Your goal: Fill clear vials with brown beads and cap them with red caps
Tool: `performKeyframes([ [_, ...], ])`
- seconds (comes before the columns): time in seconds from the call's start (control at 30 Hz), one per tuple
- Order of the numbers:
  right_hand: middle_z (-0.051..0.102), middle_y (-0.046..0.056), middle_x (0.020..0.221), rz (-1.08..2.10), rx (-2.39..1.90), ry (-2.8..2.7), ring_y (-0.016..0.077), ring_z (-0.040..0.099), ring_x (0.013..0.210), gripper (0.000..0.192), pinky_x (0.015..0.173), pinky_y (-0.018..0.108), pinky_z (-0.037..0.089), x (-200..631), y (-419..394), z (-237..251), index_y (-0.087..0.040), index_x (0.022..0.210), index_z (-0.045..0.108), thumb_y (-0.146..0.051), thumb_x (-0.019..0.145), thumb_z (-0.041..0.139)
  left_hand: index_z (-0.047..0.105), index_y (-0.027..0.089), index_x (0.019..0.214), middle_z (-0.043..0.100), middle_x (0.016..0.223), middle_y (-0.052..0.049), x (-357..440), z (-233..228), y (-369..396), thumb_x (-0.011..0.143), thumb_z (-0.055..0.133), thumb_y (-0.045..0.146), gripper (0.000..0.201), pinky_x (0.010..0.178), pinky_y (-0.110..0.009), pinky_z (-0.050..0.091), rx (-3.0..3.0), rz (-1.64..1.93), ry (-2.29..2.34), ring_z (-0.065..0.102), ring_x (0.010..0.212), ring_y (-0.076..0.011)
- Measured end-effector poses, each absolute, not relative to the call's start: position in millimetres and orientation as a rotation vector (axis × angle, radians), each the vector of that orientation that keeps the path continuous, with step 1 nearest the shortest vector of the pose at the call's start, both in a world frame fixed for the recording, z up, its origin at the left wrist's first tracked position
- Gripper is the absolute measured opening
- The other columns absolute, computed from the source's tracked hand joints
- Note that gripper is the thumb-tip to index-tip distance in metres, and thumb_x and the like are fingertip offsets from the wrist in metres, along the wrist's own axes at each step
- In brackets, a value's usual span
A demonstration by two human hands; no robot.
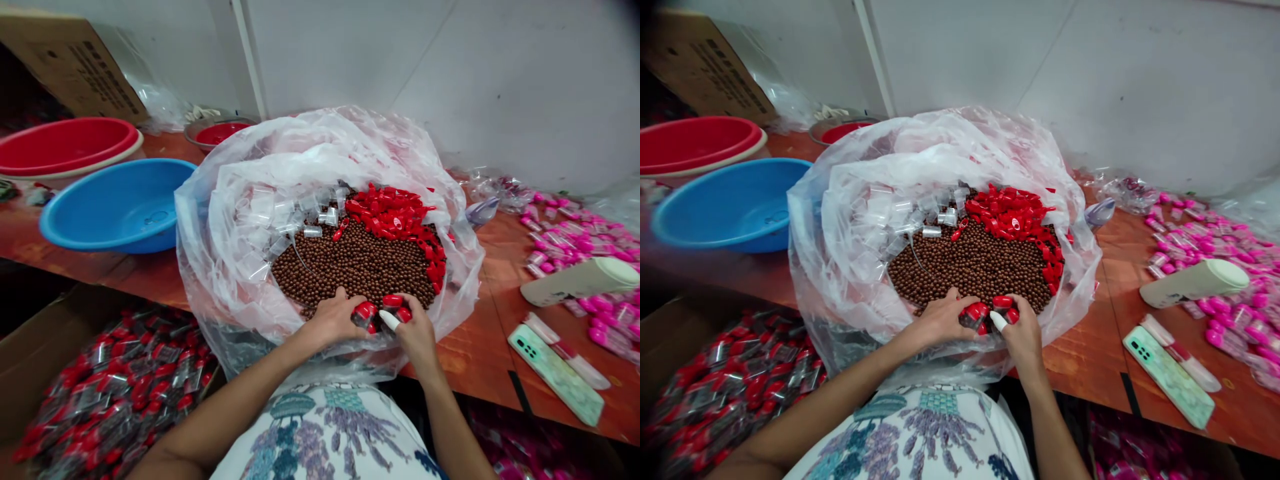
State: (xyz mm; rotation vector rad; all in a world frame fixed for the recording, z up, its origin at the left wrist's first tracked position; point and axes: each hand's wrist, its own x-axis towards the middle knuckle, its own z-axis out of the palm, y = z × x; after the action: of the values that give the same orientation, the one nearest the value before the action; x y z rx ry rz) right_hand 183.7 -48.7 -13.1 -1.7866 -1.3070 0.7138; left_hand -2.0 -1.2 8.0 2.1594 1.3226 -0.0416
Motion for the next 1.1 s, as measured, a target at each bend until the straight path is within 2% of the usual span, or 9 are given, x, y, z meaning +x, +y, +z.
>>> performKeyframes([
  [0.07, 0.062, 0.005, 0.098, 0.799, -1.742, -1.217, 0.0206, 0.057, 0.086, 0.043, 0.080, 0.034, 0.044, 185, -56, -10, -0.020, 0.102, 0.056, -0.038, 0.064, 0.066, 0.047, 0.034, 0.121, 0.043, 0.101, -0.004, 0, 7, -5, 0.055, 0.059, 0.066, 0.074, 0.073, -0.035, 0.044, 2.149, 0.040, 1.313, 0.056, 0.083, -0.0246],
  [0.17, 0.063, 0.003, 0.085, 1.064, -1.659, -1.145, 0.0191, 0.058, 0.076, 0.043, 0.070, 0.031, 0.047, 186, -67, -13, -0.019, 0.094, 0.057, -0.038, 0.059, 0.072, 0.049, 0.033, 0.118, 0.042, 0.102, -0.003, 0, 6, -8, 0.058, 0.065, 0.048, 0.063, 0.072, -0.031, 0.044, 2.134, 0.186, 1.264, 0.055, 0.080, -0.0207],
  [0.3, 0.063, 0.001, 0.078, 1.267, -1.621, -1.175, 0.0173, 0.057, 0.070, 0.040, 0.064, 0.028, 0.047, 181, -78, -22, -0.019, 0.089, 0.057, -0.038, 0.057, 0.073, 0.052, 0.032, 0.114, 0.043, 0.102, -0.001, -7, 4, -6, 0.055, 0.070, 0.034, 0.062, 0.075, -0.029, 0.043, 2.010, 0.368, 1.233, 0.054, 0.082, -0.0185],
  [0.47, 0.063, 0.001, 0.083, 1.235, -1.700, -1.384, 0.0177, 0.058, 0.074, 0.033, 0.068, 0.029, 0.046, 167, -77, -17, -0.021, 0.094, 0.056, -0.034, 0.065, 0.066, 0.053, 0.027, 0.110, 0.050, 0.100, 0.000, -19, 3, 8, 0.052, 0.073, 0.026, 0.061, 0.081, -0.029, 0.042, 1.633, 0.766, 1.204, 0.053, 0.089, -0.0178],
  [0.63, 0.060, 0.003, 0.097, 1.015, -1.685, -1.826, 0.0203, 0.055, 0.089, 0.028, 0.079, 0.031, 0.041, 151, -68, -1, -0.023, 0.094, 0.058, -0.021, 0.067, 0.062, 0.047, 0.022, 0.113, 0.060, 0.092, 0.000, -47, 18, 21, 0.055, 0.072, 0.024, 0.062, 0.072, -0.027, 0.045, 1.228, 0.967, 1.087, 0.056, 0.078, -0.0149],
  [0.73, 0.058, 0.003, 0.093, 0.962, -1.687, -2.053, 0.0193, 0.054, 0.086, 0.023, 0.076, 0.029, 0.041, 145, -62, 2, -0.023, 0.088, 0.058, -0.015, 0.066, 0.059, 0.049, 0.022, 0.111, 0.060, 0.094, 0.000, -80, 35, 19, 0.053, 0.072, 0.024, 0.062, 0.069, -0.026, 0.047, 1.176, 1.083, 1.199, 0.057, 0.077, -0.0147],
  [0.9, 0.051, 0.005, 0.105, 0.933, -1.750, -2.083, 0.0190, 0.056, 0.087, 0.046, 0.076, 0.029, 0.043, 147, -59, -5, -0.024, 0.110, 0.052, -0.017, 0.065, 0.060, 0.049, 0.023, 0.114, 0.060, 0.094, 0.001, -170, 60, -6, 0.051, 0.075, 0.022, 0.069, 0.062, -0.025, 0.050, 1.073, 1.396, 1.508, 0.057, 0.071, -0.0135],
  [1.03, 0.055, 0.004, 0.097, 1.044, -1.713, -2.084, 0.0189, 0.057, 0.085, 0.033, 0.076, 0.029, 0.044, 154, -59, -10, -0.024, 0.099, 0.058, -0.020, 0.066, 0.060, 0.048, 0.029, 0.115, 0.058, 0.100, 0.004, -255, 50, -40, 0.052, 0.075, 0.025, 0.069, 0.062, -0.031, 0.053, 0.896, 1.636, 1.871, 0.057, 0.074, -0.0142],
  [1.1, 0.059, 0.003, 0.096, 1.095, -1.702, -2.028, 0.0198, 0.057, 0.086, 0.030, 0.077, 0.030, 0.044, 157, -58, -8, -0.025, 0.097, 0.058, -0.023, 0.067, 0.060, 0.049, 0.030, 0.113, 0.060, 0.092, 0.005, -291, 31, -59, 0.051, 0.075, 0.028, 0.067, 0.062, -0.032, 0.053, 0.795, 1.553, 2.120, 0.058, 0.073, -0.0148],
])
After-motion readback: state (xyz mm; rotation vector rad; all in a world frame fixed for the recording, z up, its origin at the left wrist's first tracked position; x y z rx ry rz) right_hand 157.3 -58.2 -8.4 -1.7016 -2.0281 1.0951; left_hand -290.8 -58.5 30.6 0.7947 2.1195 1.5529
